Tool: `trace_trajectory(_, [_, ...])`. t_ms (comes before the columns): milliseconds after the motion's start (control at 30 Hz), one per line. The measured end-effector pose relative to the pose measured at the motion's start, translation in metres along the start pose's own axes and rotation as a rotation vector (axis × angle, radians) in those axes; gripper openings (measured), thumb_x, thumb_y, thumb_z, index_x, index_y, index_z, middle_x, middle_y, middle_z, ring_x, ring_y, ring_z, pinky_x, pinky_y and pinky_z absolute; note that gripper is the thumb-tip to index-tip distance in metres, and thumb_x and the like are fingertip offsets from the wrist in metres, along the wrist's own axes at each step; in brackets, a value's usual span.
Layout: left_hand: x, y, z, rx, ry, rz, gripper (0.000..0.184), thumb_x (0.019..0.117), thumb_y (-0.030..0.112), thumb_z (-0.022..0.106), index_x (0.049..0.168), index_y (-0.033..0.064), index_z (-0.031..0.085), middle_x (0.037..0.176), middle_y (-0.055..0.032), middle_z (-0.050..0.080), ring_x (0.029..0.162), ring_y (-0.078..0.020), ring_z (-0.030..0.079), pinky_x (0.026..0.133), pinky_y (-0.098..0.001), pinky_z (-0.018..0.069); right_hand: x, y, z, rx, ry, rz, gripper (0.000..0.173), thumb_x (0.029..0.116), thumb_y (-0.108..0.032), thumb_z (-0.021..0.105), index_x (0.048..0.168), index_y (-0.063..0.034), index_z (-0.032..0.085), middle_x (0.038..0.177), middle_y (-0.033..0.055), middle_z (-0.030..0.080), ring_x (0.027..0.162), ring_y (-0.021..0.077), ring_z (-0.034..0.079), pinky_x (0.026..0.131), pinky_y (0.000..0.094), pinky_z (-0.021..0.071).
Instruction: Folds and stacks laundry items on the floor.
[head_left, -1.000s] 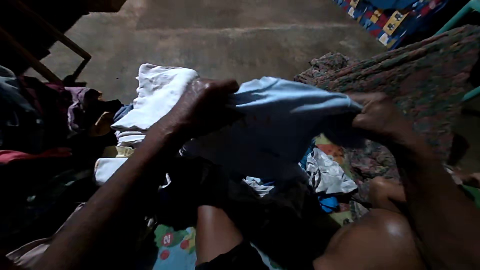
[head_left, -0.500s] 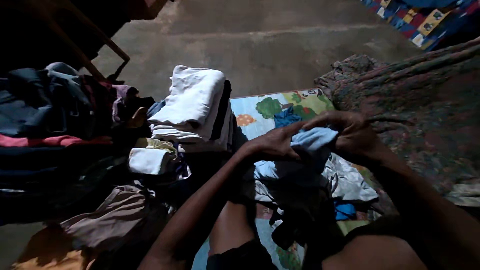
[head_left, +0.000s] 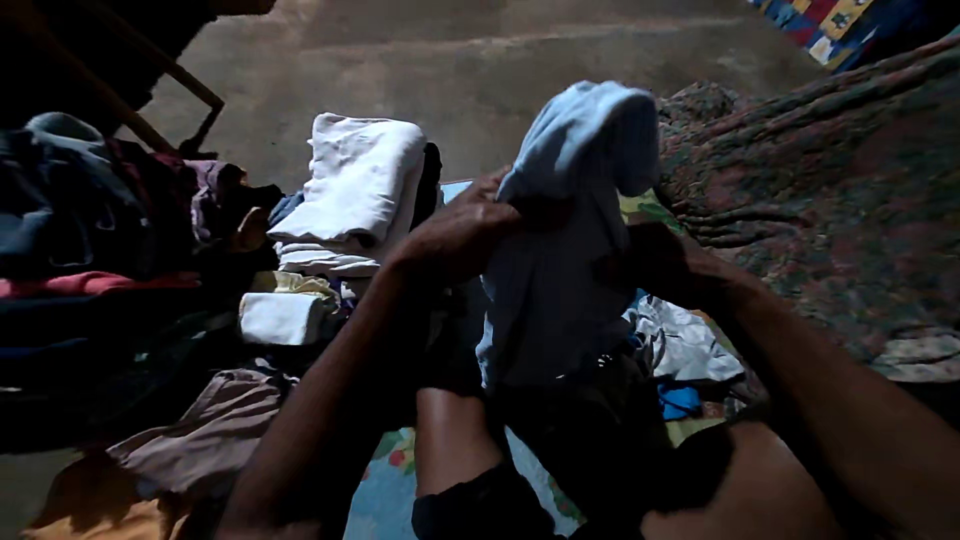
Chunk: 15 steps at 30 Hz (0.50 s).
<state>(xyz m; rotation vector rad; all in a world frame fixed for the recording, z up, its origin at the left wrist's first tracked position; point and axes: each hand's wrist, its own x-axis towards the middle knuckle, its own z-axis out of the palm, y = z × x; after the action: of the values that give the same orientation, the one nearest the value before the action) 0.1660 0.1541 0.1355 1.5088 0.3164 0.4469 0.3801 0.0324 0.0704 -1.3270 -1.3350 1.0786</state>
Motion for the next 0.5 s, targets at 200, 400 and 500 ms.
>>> trace_trajectory(200, [-0.002, 0.028, -0.018, 0.057, 0.264, 0.140, 0.021, 0.0994, 0.004, 0.051, 0.105, 0.0222, 0.060, 0.089, 0.0136, 0.073, 0.083, 0.0023, 0.070, 0.075, -0.0187, 0.0606, -0.006, -0.010, -0.014, -0.040, -0.143, 0.099, 0.013, 0.0792, -0.010, 0.082, 0.089, -0.0120, 0.074, 0.077, -0.0056, 0.075, 0.069, 0.0005, 0.070, 0.063, 0.0203, 0.0609])
trace_trajectory(400, [-0.010, 0.042, -0.038, 0.005, 0.452, 0.226, 0.015, 0.1027, 0.008, 0.048, 0.109, 0.0190, 0.058, 0.093, 0.0069, 0.073, 0.088, -0.0053, 0.071, 0.081, -0.0266, 0.0617, -0.010, 0.012, -0.038, -0.501, -0.049, 0.216, 0.005, 0.0845, -0.004, 0.071, 0.085, -0.0087, 0.073, 0.074, -0.0003, 0.068, 0.067, 0.0077, 0.064, 0.064, 0.0336, 0.0544])
trace_trajectory(500, [-0.013, 0.039, -0.042, -0.027, 0.456, 0.237, 0.017, 0.1018, 0.004, 0.050, 0.111, 0.0169, 0.058, 0.094, 0.0050, 0.073, 0.089, -0.0074, 0.072, 0.080, -0.0278, 0.0624, -0.016, 0.026, -0.073, -0.606, 0.206, 0.225, 0.013, 0.0921, 0.001, 0.064, 0.100, -0.0009, 0.073, 0.091, 0.0170, 0.070, 0.083, 0.0285, 0.066, 0.075, 0.0576, 0.0524])
